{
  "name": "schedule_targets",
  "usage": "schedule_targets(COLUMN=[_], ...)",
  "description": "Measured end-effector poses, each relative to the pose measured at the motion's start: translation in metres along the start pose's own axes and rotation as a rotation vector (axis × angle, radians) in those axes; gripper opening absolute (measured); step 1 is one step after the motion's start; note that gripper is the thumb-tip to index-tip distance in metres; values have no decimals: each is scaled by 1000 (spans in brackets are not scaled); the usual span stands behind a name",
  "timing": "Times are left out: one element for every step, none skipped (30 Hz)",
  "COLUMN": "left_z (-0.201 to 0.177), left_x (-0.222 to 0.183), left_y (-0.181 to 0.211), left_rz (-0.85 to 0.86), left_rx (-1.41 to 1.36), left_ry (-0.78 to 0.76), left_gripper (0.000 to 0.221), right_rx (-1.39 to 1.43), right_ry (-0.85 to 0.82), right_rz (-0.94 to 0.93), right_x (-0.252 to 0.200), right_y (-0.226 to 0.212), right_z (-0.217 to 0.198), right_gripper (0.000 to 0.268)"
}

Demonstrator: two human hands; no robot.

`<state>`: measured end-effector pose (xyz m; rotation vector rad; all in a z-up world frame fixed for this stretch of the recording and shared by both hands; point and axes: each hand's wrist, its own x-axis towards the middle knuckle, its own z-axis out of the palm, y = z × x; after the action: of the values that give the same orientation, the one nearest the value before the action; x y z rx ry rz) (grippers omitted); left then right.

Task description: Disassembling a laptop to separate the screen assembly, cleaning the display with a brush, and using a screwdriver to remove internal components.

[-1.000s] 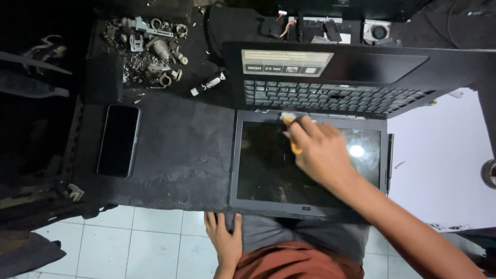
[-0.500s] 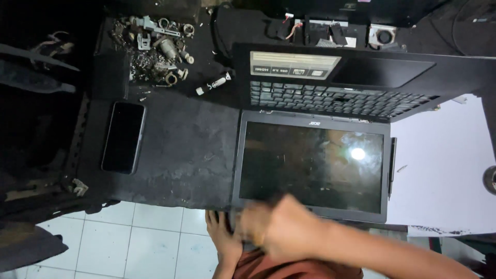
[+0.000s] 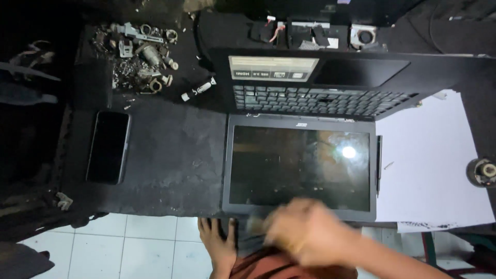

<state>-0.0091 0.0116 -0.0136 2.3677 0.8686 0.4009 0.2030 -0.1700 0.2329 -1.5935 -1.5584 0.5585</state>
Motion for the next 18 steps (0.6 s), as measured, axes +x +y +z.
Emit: schedule_targets(left_z=[-9,-17,-17,-17,-15,-14,-13,-12,-11,-11,-13,-12,-9,-7,-9,-11,-11,-14], left_x=[1,2,1,0,1,1,0,-1,0,0,-2,-4,-3,-3,-3,-3,1,2], left_y=[10,19,19,18,19,18,17,16,16,16,15,13,12,11,14,18,22,28], left_rz=[-72,-144,-139,-184,-233,-231,-200,-170,-166,-144,-126,-125,-147,-168,-160,-206,-245,-229], left_rx=[7,13,13,25,34,32,18,4,5,-8,-18,-14,26,66,61,47,32,26], left_ry=[-63,-125,-132,-164,-188,-188,-168,-148,-149,-142,-137,-140,-150,-159,-159,-168,-180,-183], left_gripper=[49,67,67,64,62,62,59,56,56,56,56,56,53,52,52,49,46,46], right_rx=[-283,-570,-567,-717,-860,-862,-544,-229,-229,-255,-278,-274,-508,-742,-748,-705,-663,-672], right_ry=[-80,-166,-162,134,428,429,350,265,269,308,346,349,443,531,537,424,317,330], right_rz=[475,947,956,860,737,738,501,262,262,239,217,220,464,711,713,735,760,767], right_x=[-6,-13,-30,-48,-64,-50,-37,-24,-28,-33,-38,-48,-59,-70,-66,-61,-57,-41], right_y=[12,24,33,42,53,31,9,-14,-11,-9,-8,9,25,41,46,51,56,35], right_z=[-18,-36,-31,-26,-24,-16,-7,2,-1,-3,-4,-11,-19,-27,-18,-9,-2,8], right_gripper=[33,49,49,20,14,14,7,16,16,11,19,19,14,19,19,16,37,37])
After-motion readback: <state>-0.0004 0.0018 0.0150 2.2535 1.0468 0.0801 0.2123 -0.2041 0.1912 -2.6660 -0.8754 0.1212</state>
